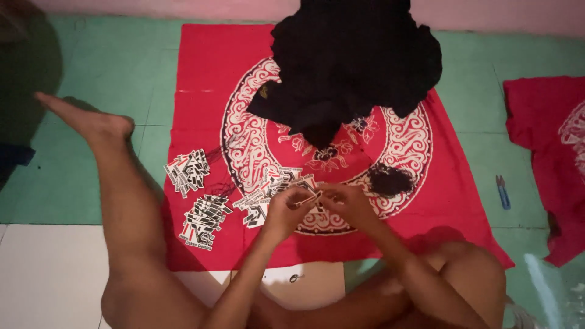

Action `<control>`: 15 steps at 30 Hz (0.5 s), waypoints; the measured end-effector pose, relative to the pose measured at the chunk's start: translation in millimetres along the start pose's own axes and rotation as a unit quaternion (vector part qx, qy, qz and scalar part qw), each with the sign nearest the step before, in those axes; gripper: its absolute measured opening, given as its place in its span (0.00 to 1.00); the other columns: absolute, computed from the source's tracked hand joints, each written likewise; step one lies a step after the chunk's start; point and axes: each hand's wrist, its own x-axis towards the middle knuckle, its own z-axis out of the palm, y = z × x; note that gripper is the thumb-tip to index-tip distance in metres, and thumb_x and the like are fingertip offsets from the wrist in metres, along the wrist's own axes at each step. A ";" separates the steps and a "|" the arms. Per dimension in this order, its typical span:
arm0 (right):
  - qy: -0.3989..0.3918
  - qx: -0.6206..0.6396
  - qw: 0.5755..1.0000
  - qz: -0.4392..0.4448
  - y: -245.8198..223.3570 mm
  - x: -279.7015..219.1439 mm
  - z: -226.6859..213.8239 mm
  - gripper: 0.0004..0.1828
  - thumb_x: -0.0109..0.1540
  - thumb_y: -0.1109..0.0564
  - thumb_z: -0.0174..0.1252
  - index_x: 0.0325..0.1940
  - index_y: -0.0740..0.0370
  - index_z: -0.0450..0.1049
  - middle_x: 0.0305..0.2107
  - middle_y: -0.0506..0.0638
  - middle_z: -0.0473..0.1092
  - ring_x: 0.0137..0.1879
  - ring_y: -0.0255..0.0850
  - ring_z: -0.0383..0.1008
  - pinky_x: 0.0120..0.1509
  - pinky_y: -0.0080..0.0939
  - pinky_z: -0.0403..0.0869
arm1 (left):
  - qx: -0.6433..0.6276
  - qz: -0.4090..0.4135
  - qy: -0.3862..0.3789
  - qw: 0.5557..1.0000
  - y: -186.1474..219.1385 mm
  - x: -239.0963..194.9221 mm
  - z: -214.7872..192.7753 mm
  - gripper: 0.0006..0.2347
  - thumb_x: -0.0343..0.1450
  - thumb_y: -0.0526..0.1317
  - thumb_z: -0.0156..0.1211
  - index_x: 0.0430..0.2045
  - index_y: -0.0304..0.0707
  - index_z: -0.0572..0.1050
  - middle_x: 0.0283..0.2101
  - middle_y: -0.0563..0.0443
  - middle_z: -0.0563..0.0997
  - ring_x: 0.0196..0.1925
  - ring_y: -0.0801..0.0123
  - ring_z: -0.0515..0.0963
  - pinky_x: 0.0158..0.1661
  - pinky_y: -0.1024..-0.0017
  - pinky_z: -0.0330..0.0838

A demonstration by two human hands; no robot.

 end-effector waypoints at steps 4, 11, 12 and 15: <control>-0.014 -0.037 0.997 -0.073 -3.0 3.8 11.1 0.11 0.61 0.54 0.63 0.45 0.57 0.83 0.35 0.49 0.82 0.39 0.38 0.81 0.45 0.40 0.77 | -0.007 -0.011 -0.016 1.000 11.2 -6.4 -1.2 0.51 0.52 0.69 0.40 0.73 0.62 0.29 0.80 0.57 0.28 0.81 0.59 0.24 0.69 0.41 0.20; -0.078 -0.005 0.997 -0.005 -44.8 19.6 40.7 0.15 0.55 0.57 0.63 0.45 0.57 0.86 0.32 0.48 0.83 0.35 0.32 0.78 0.40 0.38 0.75 | -0.030 -0.030 -0.016 0.999 26.7 3.3 -10.9 0.51 0.52 0.70 0.40 0.73 0.64 0.31 0.80 0.62 0.28 0.81 0.63 0.26 0.69 0.44 0.17; -0.082 -0.007 0.997 -0.010 -49.9 26.3 46.3 0.15 0.55 0.57 0.63 0.45 0.57 0.86 0.32 0.48 0.83 0.35 0.32 0.78 0.40 0.38 0.75 | -0.035 -0.026 -0.013 0.999 30.3 4.9 -10.6 0.51 0.52 0.70 0.40 0.73 0.64 0.31 0.80 0.62 0.28 0.81 0.63 0.26 0.69 0.44 0.17; -0.124 0.036 0.991 -0.042 -73.0 35.0 67.8 0.09 0.57 0.58 0.68 0.41 0.59 0.85 0.35 0.48 0.83 0.39 0.35 0.82 0.45 0.35 0.79 | -0.012 -0.043 -0.012 0.999 36.7 10.0 -18.2 0.49 0.53 0.70 0.35 0.73 0.68 0.30 0.80 0.63 0.28 0.81 0.61 0.24 0.68 0.40 0.16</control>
